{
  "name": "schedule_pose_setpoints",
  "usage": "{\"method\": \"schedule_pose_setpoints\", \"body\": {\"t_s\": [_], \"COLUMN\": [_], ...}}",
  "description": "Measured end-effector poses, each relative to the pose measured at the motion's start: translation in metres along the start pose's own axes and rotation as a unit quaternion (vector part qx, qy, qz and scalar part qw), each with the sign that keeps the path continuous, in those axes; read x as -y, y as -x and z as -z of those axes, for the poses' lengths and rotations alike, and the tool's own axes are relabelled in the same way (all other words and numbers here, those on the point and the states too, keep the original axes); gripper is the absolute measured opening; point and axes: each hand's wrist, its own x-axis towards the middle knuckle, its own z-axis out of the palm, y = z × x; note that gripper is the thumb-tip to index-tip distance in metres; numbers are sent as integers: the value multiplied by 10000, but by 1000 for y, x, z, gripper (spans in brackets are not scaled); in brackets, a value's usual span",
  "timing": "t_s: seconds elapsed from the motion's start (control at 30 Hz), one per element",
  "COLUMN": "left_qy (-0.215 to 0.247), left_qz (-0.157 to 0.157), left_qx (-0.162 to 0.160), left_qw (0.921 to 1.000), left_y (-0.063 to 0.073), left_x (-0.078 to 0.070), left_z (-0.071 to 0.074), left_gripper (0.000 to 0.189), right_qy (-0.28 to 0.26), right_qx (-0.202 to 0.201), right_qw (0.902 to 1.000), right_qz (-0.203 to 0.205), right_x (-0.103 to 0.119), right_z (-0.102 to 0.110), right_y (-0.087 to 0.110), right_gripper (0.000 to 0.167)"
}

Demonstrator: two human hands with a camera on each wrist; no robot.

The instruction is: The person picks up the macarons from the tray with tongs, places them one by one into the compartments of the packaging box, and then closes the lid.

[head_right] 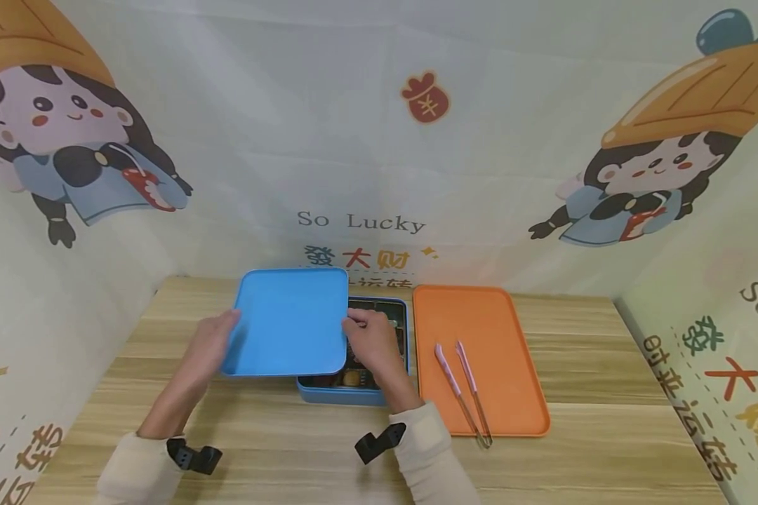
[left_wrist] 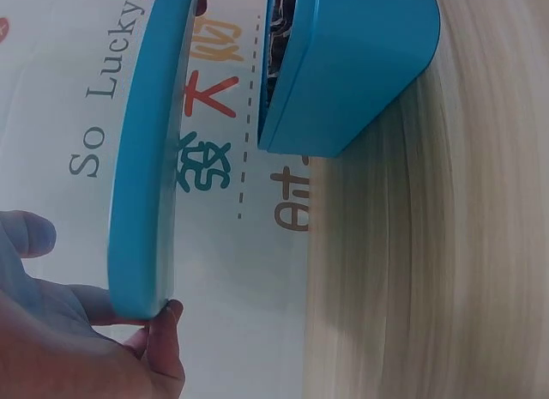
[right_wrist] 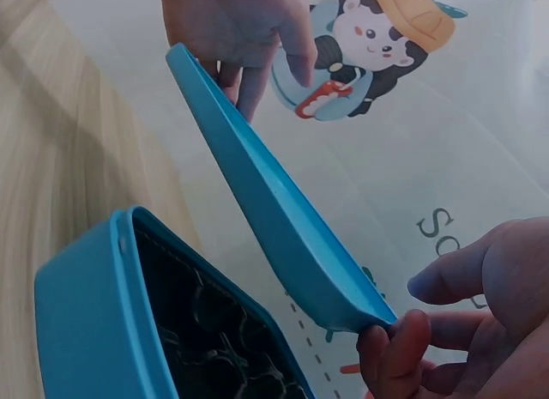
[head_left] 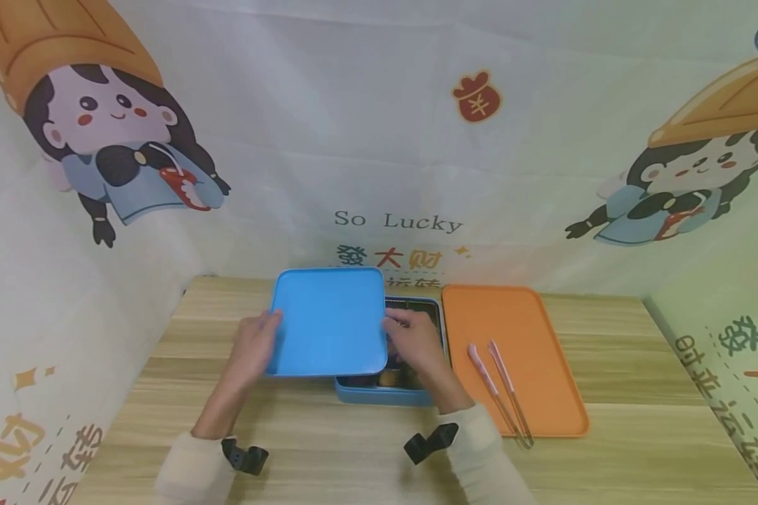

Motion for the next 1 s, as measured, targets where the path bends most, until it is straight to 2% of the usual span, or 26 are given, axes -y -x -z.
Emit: {"method": "schedule_pose_setpoints", "body": {"t_s": [0.13, 0.37, 0.63, 0.77, 1.0], "left_qy": [0, 48, 267, 409, 436], "left_qz": [-166, -282, -642, -882, -917], "left_qx": [4, 58, 75, 40, 8], "left_qw": [9999, 9996, 9976, 9953, 9948], "left_y": [-1, -1, -3, -3, 1], "left_x": [-3, -11, -18, -22, -31], "left_z": [-5, -13, -18, -21, -23], "left_gripper": [68, 67, 67, 64, 66], "right_qy": [24, 83, -98, -260, -299], "right_qx": [-135, -358, -505, -613, -882], "right_qw": [9999, 9992, 9982, 9974, 9956], "right_qz": [-20, -125, -322, -257, 44], "right_x": [-1, -2, 1, 3, 4], "right_z": [8, 20, 32, 37, 45], "right_y": [-1, 0, 5, 8, 9], "right_gripper": [34, 37, 42, 41, 40]}}
